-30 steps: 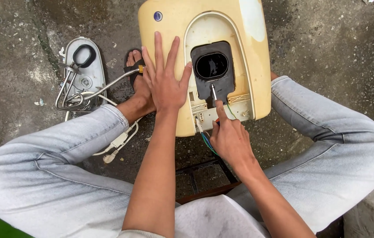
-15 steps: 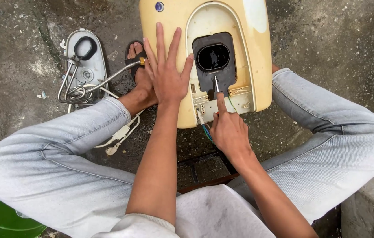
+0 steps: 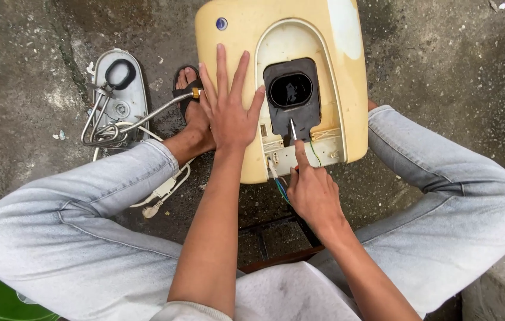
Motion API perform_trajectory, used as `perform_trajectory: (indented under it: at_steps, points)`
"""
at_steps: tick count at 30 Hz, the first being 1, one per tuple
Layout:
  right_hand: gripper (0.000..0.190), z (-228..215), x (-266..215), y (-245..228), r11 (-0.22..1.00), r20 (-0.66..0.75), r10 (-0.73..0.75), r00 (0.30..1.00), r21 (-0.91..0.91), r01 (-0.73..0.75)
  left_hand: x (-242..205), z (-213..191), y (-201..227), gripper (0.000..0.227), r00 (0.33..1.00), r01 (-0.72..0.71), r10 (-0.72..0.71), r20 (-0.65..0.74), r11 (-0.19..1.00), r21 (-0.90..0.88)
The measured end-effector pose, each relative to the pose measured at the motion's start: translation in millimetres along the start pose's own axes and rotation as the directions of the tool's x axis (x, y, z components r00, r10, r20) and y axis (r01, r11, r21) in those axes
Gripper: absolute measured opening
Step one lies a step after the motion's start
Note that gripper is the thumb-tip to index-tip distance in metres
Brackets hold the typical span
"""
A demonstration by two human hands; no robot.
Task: Scraping mineral scale and residue from the inside of a water heater casing using a flathead screwdriver.
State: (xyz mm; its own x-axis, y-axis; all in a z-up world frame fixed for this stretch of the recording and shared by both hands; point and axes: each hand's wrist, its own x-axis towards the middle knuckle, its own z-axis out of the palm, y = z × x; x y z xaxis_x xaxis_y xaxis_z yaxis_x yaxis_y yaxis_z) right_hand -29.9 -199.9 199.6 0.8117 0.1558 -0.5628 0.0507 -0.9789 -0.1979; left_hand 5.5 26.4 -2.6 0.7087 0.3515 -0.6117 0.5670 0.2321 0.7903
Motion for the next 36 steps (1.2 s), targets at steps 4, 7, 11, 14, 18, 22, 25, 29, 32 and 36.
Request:
perform_trajectory:
  at_steps: [4, 7, 11, 14, 18, 22, 25, 29, 32, 36]
  points:
    - [0.064, -7.2, 2.8, -3.7, 1.0, 0.029, 0.024, 0.999, 0.001, -0.024, -41.5, 44.0, 30.6, 0.067, 0.84, -0.326, 0.542, -0.006, 0.514, 0.794]
    - [0.06, -10.4, 1.4, -9.8, 0.995, 0.096, 0.072, 0.993, 0.059, -0.078, -17.5, 16.8, 12.3, 0.079, 0.903, -0.296, 0.395, 0.17, 0.287, 0.911]
    - [0.061, -10.3, 5.7, -5.6, 0.99, 0.11, 0.124, 0.986, 0.051, -0.13, 2.6, 2.7, -17.2, 0.057, 0.826, -0.438, 0.544, 0.146, 0.457, 0.774]
    - [0.061, -7.1, -2.0, -5.8, 0.985, 0.126, 0.137, 0.982, 0.091, -0.149, -24.8, 29.8, 20.0, 0.057, 0.824, -0.431, 0.549, 0.14, 0.446, 0.785]
    - [0.061, -12.4, 0.9, -3.4, 0.972, 0.156, 0.18, 0.971, 0.123, -0.2, -27.3, 17.2, 3.3, 0.049, 0.82, -0.469, 0.572, -0.016, 0.688, 0.554]
    - [0.059, -10.6, -1.2, -6.3, 0.958, 0.122, 0.167, 0.978, 0.216, -0.19, -38.0, 37.0, 26.2, 0.061, 0.826, -0.339, 0.564, 0.002, 0.494, 0.8]
    - [0.061, -10.5, 0.7, -0.1, 0.96, 0.14, 0.19, 0.972, 0.178, -0.214, -13.5, 15.2, 2.4, 0.108, 0.783, -0.53, 0.499, 0.372, 0.222, 0.818]
    - [0.061, -9.1, -4.0, 3.6, 0.962, 0.13, 0.179, 0.975, 0.184, -0.201, -14.3, 24.2, -16.4, 0.054, 0.836, -0.405, 0.548, 0.028, 0.582, 0.705]
    - [0.061, -9.6, 3.6, 4.0, 0.957, 0.125, 0.177, 0.976, 0.209, -0.2, -34.2, 42.6, 16.6, 0.054, 0.833, -0.404, 0.553, 0.023, 0.58, 0.707]
    - [0.062, -12.6, -5.0, -4.1, 0.958, 0.169, 0.177, 0.97, 0.196, -0.209, 22.6, -18.2, -48.6, 0.119, 0.878, -0.479, 0.238, 0.416, 0.458, 0.749]
